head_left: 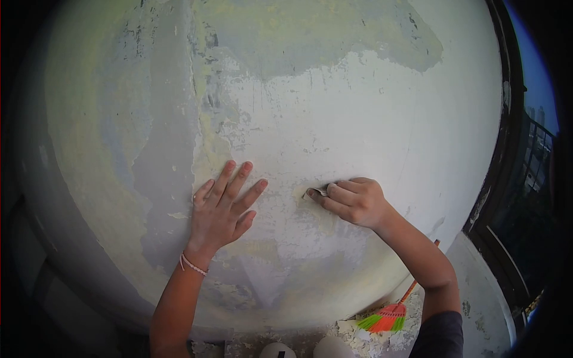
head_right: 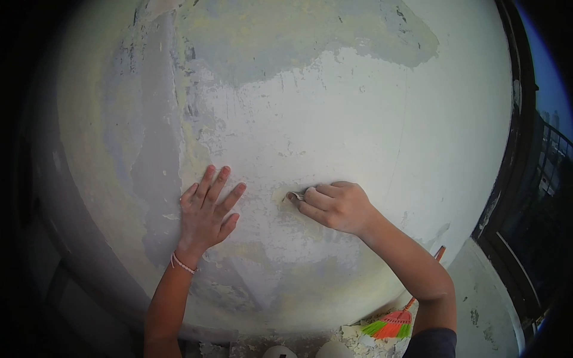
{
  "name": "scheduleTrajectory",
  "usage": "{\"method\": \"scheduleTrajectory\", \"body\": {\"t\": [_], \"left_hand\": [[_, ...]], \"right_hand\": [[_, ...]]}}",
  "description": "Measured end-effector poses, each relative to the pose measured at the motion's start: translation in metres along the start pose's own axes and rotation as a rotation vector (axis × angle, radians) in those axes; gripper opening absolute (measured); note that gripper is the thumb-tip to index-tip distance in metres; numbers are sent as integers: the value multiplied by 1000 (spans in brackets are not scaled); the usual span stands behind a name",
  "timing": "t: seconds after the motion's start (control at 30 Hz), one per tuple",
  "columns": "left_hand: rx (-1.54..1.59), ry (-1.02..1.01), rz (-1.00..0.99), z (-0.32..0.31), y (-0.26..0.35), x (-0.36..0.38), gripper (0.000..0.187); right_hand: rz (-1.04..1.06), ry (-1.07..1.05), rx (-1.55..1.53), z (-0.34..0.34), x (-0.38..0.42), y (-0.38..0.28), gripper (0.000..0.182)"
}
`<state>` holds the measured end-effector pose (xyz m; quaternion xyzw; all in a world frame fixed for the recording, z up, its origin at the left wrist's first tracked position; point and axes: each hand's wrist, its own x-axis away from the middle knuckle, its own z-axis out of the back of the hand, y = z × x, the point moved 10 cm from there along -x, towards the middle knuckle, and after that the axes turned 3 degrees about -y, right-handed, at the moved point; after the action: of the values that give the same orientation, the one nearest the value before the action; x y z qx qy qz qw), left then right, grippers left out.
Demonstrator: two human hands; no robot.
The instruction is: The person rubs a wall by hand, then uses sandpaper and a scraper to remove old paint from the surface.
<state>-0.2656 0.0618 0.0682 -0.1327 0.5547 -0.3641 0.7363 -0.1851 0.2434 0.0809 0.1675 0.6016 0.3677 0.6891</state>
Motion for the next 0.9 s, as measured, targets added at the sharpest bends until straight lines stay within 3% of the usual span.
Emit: {"method": "scheduleTrajectory", "body": {"t": [0.1,0.3,0.53,0.63,0.9], "left_hand": [[-8,17,1,1,-1,0,61],[33,16,14,2,-1,-1,62],[-6,10,10,5,0,-1,61],[53,6,57,5,-3,-1,71],[44,4,53,4,-2,0,69]], "right_hand": [[-14,44,-5,8,6,12,12],[-246,76,12,8,6,11,24],[-786,367,26,-14,33,-20,26],[-826,410,75,-16,21,-18,27],[-814,371,59,-14,29,-30,29]]}}
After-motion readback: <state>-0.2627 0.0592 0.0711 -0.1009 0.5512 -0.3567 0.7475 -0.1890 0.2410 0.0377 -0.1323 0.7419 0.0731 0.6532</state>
